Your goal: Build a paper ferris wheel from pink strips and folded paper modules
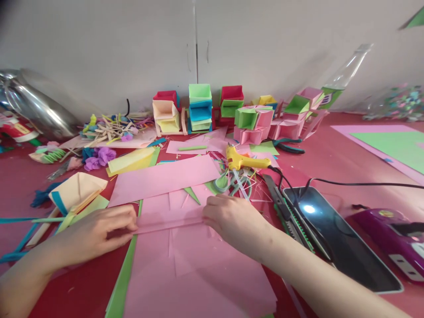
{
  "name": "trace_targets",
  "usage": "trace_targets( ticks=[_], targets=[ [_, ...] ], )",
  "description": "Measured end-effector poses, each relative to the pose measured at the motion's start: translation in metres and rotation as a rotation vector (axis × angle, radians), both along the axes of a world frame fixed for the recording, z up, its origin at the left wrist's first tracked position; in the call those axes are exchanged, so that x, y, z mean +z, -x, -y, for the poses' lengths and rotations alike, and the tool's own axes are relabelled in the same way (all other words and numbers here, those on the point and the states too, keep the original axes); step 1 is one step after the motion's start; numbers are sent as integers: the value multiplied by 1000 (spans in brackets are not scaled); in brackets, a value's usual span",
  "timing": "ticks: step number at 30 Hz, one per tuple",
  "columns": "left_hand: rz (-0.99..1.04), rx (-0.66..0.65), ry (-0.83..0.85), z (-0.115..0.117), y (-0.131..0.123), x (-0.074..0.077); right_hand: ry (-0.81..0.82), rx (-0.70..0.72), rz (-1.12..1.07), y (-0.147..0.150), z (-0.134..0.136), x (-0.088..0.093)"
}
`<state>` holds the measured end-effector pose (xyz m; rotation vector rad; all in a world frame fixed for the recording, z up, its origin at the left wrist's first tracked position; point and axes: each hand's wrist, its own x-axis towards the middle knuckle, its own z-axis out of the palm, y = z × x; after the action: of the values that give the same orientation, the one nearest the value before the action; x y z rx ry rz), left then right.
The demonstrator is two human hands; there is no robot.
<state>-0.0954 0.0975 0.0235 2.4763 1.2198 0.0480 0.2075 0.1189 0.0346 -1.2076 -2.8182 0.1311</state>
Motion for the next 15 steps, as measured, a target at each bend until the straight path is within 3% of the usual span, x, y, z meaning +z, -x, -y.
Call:
trace_targets(
  ticks=[7,10,15],
  targets=[
    [-12,11,-84,2,4,1,-80,0,75,1,1,1],
    [-25,-2,-139,2,3,1,-19,-69,144,5,1,4],
    [0,45,-35,1,0,1,101,-148,157,6,-1,9]
  ],
)
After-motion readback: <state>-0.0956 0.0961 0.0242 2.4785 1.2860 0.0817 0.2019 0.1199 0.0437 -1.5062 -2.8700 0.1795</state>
